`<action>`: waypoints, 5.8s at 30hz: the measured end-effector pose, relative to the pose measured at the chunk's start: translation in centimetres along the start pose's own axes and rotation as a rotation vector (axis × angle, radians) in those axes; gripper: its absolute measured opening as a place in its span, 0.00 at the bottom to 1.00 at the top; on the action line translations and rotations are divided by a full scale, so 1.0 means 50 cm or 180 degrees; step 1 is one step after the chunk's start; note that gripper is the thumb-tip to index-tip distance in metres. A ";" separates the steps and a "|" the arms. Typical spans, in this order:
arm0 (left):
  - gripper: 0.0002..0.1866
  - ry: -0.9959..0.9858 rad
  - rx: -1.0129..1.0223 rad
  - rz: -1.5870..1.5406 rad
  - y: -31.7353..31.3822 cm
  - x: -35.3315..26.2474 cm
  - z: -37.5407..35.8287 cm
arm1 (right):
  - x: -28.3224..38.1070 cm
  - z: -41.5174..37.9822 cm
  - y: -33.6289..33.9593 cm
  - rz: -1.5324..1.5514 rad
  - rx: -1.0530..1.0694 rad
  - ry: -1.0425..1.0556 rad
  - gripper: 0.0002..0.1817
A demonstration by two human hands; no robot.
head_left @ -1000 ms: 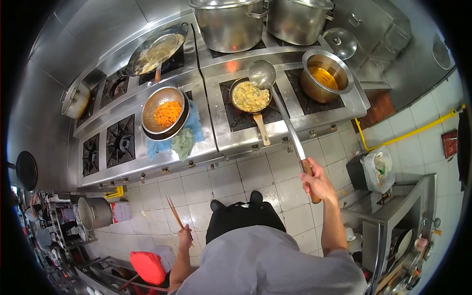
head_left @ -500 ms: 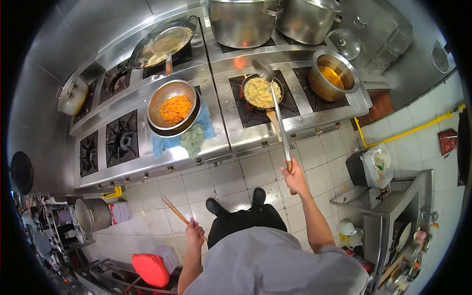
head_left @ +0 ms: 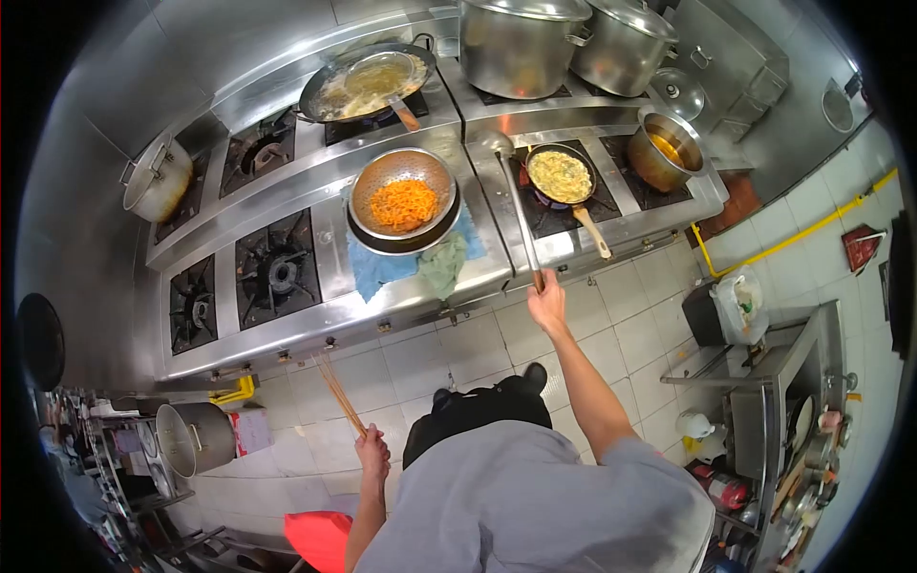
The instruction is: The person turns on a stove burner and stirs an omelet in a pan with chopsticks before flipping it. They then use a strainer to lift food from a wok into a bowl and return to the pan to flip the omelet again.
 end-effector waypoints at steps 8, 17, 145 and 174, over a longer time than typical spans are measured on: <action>0.17 -0.0085 -0.0665 0.0409 0.244 -0.028 0.039 | -0.017 0.036 -0.175 -0.0484 -0.0441 0.0556 0.23; 0.17 0.0124 -0.1316 0.0381 0.308 0.116 -0.054 | 0.308 0.290 -0.126 0.2909 0.1293 -0.0056 0.31; 0.20 0.0297 -0.1501 0.0500 0.127 0.233 -0.088 | 0.658 0.610 0.066 -0.0244 -0.1059 0.3065 0.23; 0.21 0.0365 -0.1296 0.0423 0.195 0.248 -0.045 | 0.651 0.593 0.342 0.1294 0.1193 0.1013 0.16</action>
Point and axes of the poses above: each hand's wrist, its own z-axis towards the middle knuckle, its own y-axis out of the back of the hand, x = y × z, the point moved 1 cm from there along z, towards the middle knuckle, and after that the axes turned 15 degrees about -z, right-handed, at the moved point
